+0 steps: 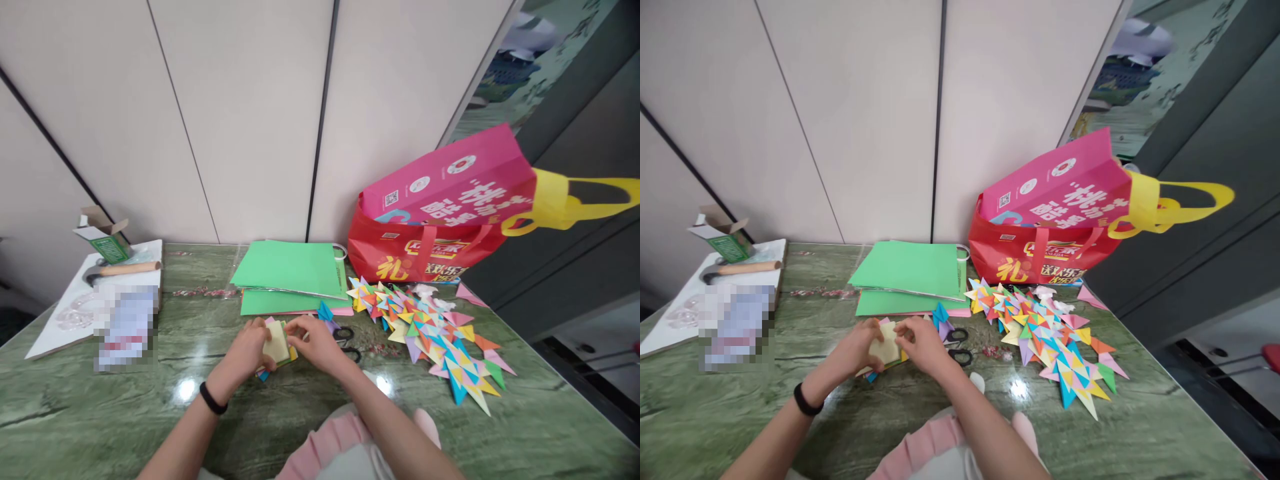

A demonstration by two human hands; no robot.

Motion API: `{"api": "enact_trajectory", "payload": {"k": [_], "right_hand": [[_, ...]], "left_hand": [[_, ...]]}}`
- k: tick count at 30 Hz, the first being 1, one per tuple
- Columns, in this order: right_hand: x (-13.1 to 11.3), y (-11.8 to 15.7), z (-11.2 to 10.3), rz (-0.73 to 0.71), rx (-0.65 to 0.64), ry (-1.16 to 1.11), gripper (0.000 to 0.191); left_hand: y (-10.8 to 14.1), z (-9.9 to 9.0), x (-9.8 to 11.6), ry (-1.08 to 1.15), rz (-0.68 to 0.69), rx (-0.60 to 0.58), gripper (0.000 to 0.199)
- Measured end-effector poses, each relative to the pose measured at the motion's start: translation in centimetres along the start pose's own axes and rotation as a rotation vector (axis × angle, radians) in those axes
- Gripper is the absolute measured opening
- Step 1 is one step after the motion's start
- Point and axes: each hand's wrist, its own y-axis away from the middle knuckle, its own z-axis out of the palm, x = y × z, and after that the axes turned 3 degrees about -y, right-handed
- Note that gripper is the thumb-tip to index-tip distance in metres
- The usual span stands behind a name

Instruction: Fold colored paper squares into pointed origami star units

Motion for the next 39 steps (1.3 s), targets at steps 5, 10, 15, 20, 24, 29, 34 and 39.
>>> {"api": "enact_trajectory", "payload": {"k": [5, 10, 15, 20, 24, 29, 34, 39], "right_hand": [[0.7, 0.3, 0.2, -0.028, -0.09, 0.075, 0.03], [1.4, 0.2, 0.2, 0.022, -0.077, 0.014, 0.032], [2.0, 0.1, 0.8, 0.103, -0.116, -0.171, 0.044], [2.1, 0.2, 0.9, 0.153, -0.137, -0.202, 0.046], [2.1, 0.2, 0.9, 0.154, -0.132, -0.196, 0.046], [2.0, 0.2, 0.9, 0.144, -0.129, -0.208, 0.042], [1.9, 0.1, 1.0, 0.17, -0.152, -0.235, 0.038], [2.0, 0.1, 1.1, 0.201, -0.096, -0.16, 0.037]], "left_hand": [[0.0, -0.1, 0.2, -0.065, 0.01, -0.018, 0.04], [0.1, -0.5, 0.9, -0.113, 0.002, -0.033, 0.044], [0.0, -0.5, 0.9, -0.123, -0.003, -0.046, 0.038], [0.0, -0.6, 0.7, -0.105, 0.004, -0.05, 0.035], [0.0, -0.7, 0.7, -0.105, 0.015, -0.054, 0.034], [0.1, -0.7, 0.6, -0.115, 0.024, -0.061, 0.032], [0.1, -0.6, 0.8, -0.143, 0.012, -0.056, 0.037], [0.2, -0.7, 1.4, -0.193, 0.002, -0.051, 0.04]]}}
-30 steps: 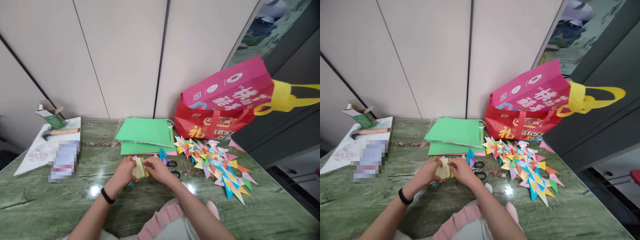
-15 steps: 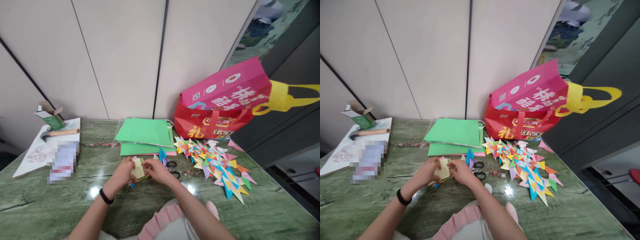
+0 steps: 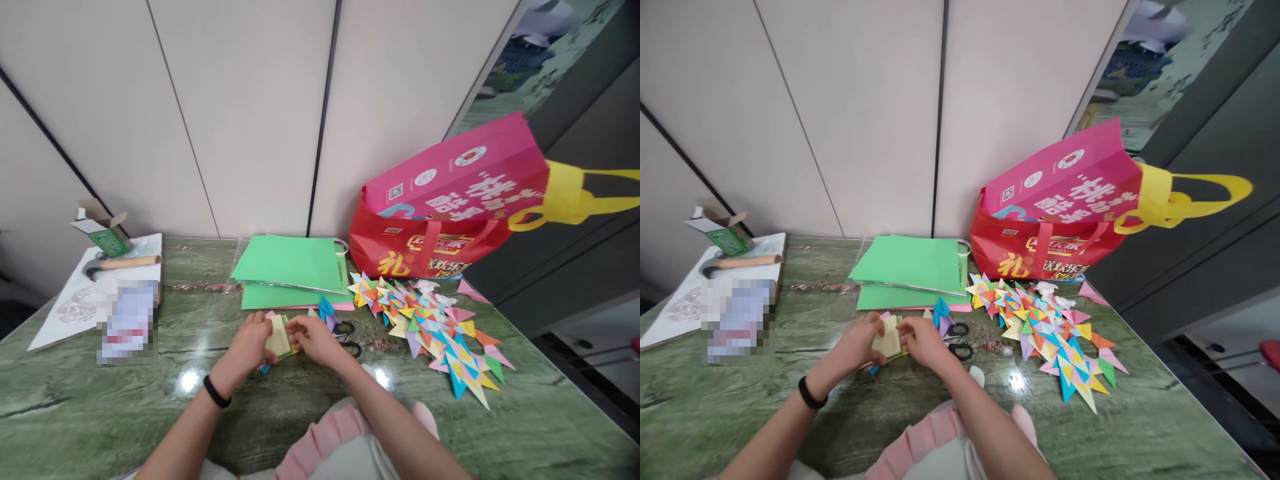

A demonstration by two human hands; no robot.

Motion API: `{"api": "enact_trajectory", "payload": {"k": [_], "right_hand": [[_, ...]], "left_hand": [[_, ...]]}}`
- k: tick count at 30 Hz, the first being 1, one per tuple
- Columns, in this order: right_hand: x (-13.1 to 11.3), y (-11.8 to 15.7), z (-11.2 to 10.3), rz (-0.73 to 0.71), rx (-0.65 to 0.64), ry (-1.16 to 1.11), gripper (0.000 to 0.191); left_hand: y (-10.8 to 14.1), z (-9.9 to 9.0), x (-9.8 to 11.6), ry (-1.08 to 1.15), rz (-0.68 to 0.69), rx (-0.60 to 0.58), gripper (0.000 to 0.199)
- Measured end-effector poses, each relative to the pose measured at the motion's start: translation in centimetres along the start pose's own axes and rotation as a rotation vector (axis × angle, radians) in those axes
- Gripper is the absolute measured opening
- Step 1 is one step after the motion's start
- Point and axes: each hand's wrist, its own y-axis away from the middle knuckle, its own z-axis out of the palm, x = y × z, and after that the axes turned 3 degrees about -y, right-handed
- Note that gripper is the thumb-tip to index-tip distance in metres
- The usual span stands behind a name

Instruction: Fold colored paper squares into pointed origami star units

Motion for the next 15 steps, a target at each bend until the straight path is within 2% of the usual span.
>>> {"api": "enact_trajectory", "payload": {"k": [7, 12, 15], "right_hand": [[0.17, -0.02, 0.29, 0.031, -0.066, -0.133, 0.035], [0.17, 0.08, 0.04, 0.045, -0.03, 0.017, 0.039], [-0.01, 0.08, 0.03, 0.074, -0.05, -0.012, 0.041]], "left_hand": [[0.16, -0.31, 0.64, -0.053, -0.018, -0.016, 0.043], [0.18, -0.34, 0.83, -0.078, -0.025, -0.019, 0.047], [0.23, -0.39, 1.03, -0.093, -0.032, -0.023, 0.047]]}}
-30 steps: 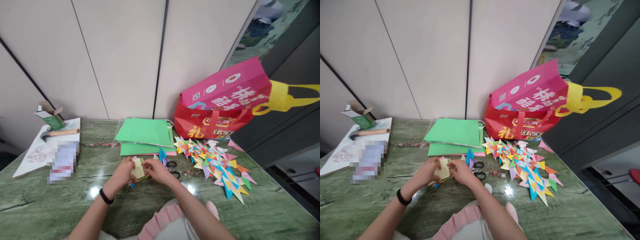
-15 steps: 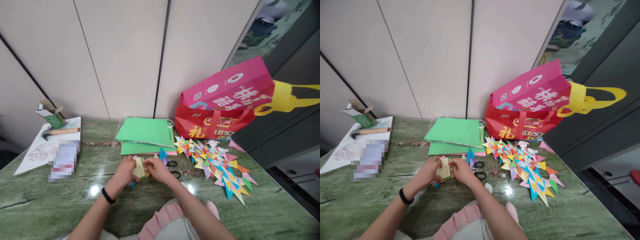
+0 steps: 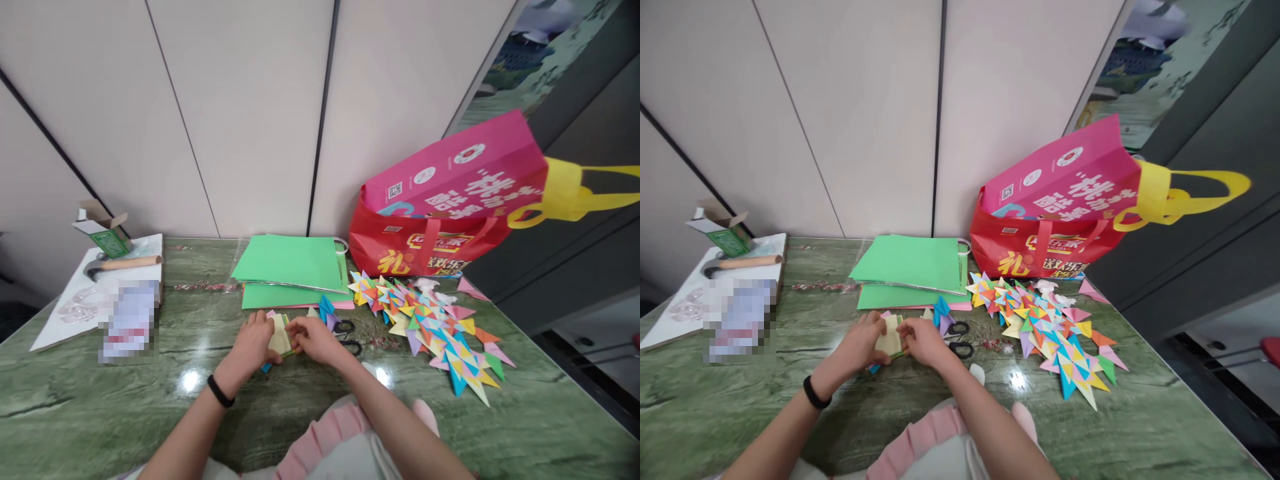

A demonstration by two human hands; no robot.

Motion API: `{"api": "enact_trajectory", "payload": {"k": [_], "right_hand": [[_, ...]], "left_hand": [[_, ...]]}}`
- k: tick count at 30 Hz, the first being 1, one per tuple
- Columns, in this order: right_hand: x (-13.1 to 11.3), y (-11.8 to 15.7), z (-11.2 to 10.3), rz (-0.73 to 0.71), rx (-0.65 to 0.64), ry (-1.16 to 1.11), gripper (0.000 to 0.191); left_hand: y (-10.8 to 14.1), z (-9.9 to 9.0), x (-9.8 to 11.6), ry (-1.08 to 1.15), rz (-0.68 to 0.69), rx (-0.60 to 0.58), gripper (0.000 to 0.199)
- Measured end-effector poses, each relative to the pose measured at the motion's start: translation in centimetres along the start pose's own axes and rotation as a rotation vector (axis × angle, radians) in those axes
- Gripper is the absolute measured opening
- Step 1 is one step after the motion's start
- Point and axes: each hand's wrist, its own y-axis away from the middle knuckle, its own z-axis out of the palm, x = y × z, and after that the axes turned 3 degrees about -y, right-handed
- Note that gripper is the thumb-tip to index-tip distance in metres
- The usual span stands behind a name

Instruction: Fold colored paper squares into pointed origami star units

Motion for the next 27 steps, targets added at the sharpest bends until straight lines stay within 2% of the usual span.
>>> {"api": "enact_trajectory", "payload": {"k": [4, 9, 16, 22, 25, 27], "right_hand": [[-0.1, 0.0, 0.1, -0.008, -0.015, -0.083, 0.039], [0.3, -0.1, 0.0, -0.011, 0.006, 0.009, 0.042], [0.1, -0.1, 0.2, -0.046, -0.041, -0.097, 0.036], [-0.2, 0.1, 0.1, -0.078, -0.082, -0.092, 0.046], [-0.2, 0.3, 0.2, -0.118, -0.124, -0.097, 0.044], [-0.5, 0.3, 0.2, -0.159, -0.135, -0.111, 0.039]], "left_hand": [[0.1, -0.1, 0.2, -0.012, -0.005, -0.001, 0.045], [-0.1, 0.0, 0.1, -0.005, -0.005, -0.002, 0.045], [0.0, 0.0, 0.2, 0.005, 0.001, -0.002, 0.046], [0.1, 0.0, 0.3, 0.012, 0.003, 0.001, 0.042], [0.0, 0.3, -0.3, 0.073, 0.027, 0.031, 0.039], [-0.3, 0.5, -1.1, 0.185, 0.065, 0.093, 0.038]]}}
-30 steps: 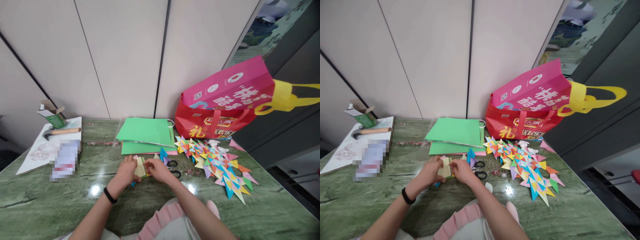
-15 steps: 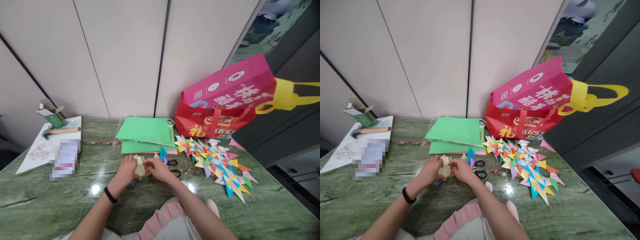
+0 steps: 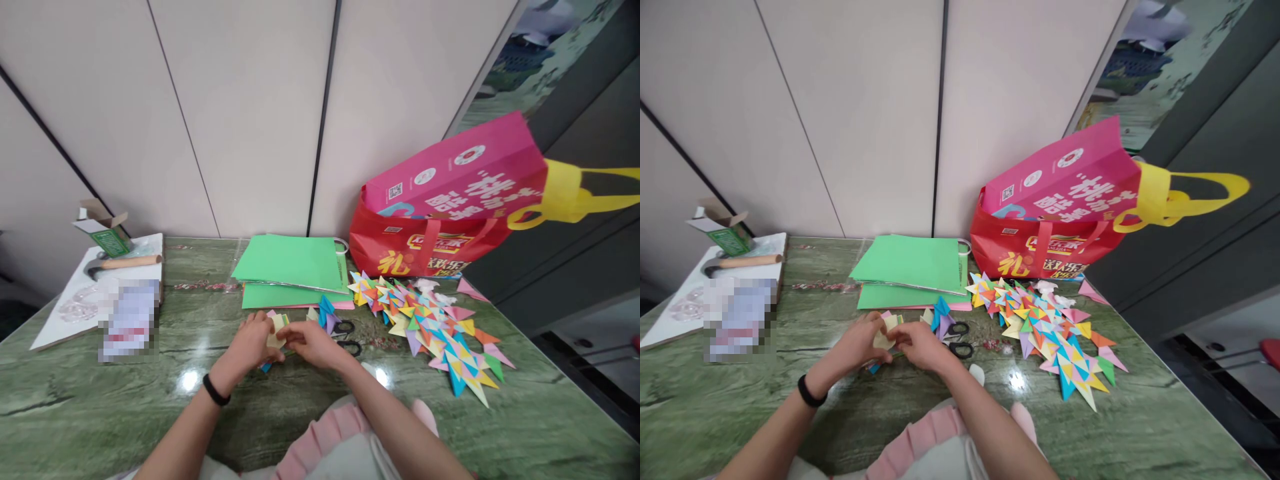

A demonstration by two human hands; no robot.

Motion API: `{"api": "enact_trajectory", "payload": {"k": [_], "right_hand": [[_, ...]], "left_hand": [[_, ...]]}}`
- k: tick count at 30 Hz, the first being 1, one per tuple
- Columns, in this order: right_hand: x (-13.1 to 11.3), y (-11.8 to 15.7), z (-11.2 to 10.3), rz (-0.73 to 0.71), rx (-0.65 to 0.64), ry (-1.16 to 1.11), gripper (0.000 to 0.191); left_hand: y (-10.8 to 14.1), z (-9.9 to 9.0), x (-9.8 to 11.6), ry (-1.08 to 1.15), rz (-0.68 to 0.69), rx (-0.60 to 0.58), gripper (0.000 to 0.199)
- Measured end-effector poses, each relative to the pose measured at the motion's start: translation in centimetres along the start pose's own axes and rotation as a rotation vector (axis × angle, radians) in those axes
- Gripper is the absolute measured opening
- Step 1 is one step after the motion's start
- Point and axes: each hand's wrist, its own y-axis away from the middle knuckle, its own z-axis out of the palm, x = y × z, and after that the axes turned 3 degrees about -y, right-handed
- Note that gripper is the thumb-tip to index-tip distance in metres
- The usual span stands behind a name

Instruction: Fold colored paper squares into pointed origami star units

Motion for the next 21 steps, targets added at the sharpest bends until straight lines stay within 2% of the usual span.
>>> {"api": "enact_trajectory", "payload": {"k": [2, 3, 5, 6, 7, 8, 10, 13, 14, 16, 18, 21], "right_hand": [[-0.6, 0.0, 0.0, -0.046, 0.066, 0.005, 0.032], [-1.0, 0.0, -0.1, -0.086, 0.115, 0.021, 0.029], [-1.8, 0.0, -0.4, -0.187, 0.278, 0.02, 0.02], [-2.2, 0.0, -0.6, -0.238, 0.355, 0.012, 0.015], [-2.5, 0.0, -0.8, -0.284, 0.416, 0.01, 0.011], [-2.8, 0.1, -0.9, -0.325, 0.481, 0.013, 0.008], [-3.2, 0.2, -1.1, -0.382, 0.545, 0.027, 0.005], [-3.5, 0.3, -1.1, -0.424, 0.552, 0.062, 0.004], [-3.5, 0.3, -1.1, -0.427, 0.534, 0.079, 0.005], [-3.6, 0.3, -1.0, -0.422, 0.476, 0.131, 0.006], [-3.5, 0.3, -0.8, -0.408, 0.405, 0.187, 0.005], [-3.1, 0.4, -0.3, -0.374, 0.302, 0.229, 0.006]], "left_hand": [[-0.3, -0.2, -1.1, 0.167, 0.018, 0.129, 0.036], [-0.4, -0.5, -1.6, 0.259, 0.013, 0.237, 0.032], [-0.6, -1.1, -2.3, 0.473, -0.083, 0.496, 0.034], [-0.6, -1.5, -2.5, 0.62, -0.137, 0.559, 0.037], [-0.6, -1.8, -2.5, 0.8, -0.189, 0.574, 0.04], [-0.5, -2.1, -2.3, 0.988, -0.233, 0.545, 0.043], [-0.4, -2.4, -1.7, 1.332, -0.279, 0.378, 0.044], [-0.3, -2.4, -0.6, 1.607, -0.258, 0.124, 0.037], [-0.3, -2.3, -0.4, 1.649, -0.262, 0.093, 0.035], [-0.3, -2.2, -0.2, 1.69, -0.301, 0.105, 0.033], [-0.3, -2.2, -0.5, 1.701, -0.333, 0.14, 0.039], [-0.1, -2.4, -1.0, 1.677, -0.302, 0.108, 0.046]]}}
